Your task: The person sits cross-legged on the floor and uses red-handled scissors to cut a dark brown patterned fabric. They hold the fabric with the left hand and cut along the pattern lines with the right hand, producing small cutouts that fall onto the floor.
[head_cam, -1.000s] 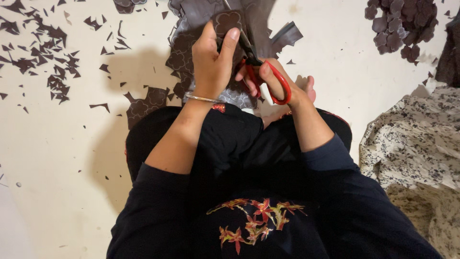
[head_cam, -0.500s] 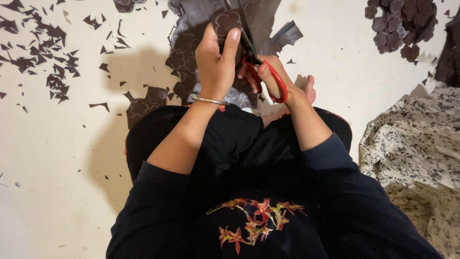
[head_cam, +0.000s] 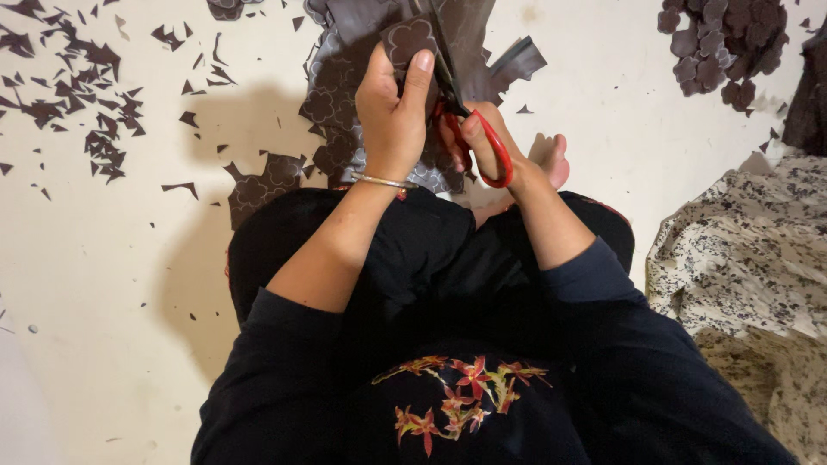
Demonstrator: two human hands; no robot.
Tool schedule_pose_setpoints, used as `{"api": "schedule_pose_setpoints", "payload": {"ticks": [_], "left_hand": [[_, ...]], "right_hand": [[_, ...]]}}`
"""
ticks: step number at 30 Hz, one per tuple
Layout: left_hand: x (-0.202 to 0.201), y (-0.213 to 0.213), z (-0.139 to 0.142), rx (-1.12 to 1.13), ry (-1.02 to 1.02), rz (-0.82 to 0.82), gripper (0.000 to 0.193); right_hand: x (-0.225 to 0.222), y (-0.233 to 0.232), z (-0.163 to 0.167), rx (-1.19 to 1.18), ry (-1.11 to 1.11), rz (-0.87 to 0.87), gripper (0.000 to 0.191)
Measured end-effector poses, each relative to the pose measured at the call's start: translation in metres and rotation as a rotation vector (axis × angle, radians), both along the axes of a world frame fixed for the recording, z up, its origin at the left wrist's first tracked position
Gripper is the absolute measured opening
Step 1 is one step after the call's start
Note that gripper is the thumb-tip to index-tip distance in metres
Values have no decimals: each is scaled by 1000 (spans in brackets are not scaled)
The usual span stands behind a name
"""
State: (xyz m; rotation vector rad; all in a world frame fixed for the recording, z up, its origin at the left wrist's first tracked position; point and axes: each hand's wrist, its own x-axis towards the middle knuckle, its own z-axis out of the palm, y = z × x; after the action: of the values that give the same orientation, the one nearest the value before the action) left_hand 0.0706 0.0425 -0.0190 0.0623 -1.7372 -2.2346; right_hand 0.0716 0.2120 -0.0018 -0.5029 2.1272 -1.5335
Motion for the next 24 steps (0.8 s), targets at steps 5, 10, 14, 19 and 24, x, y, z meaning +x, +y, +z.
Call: {"api": "schedule_pose_setpoints", "payload": {"ticks": [5, 10, 14, 19, 24], "left_hand": [[0, 2, -3, 62, 1, -7, 29], [2, 2, -5, 84, -6, -21, 28], [2, 0, -5, 28, 33, -13, 27], [3, -5, -3, 12, 63, -12, 25], [3, -11, -1, 63, 69, -55, 21]], "right_hand": [[2, -3, -3, -27, 8, -14, 94], [5, -5, -4, -69, -16, -30, 90], [5, -6, -1, -97, -29, -17, 89], [2, -3, 5, -96, -82, 28, 89], [-8, 5, 17, -18, -88, 93, 90]]}}
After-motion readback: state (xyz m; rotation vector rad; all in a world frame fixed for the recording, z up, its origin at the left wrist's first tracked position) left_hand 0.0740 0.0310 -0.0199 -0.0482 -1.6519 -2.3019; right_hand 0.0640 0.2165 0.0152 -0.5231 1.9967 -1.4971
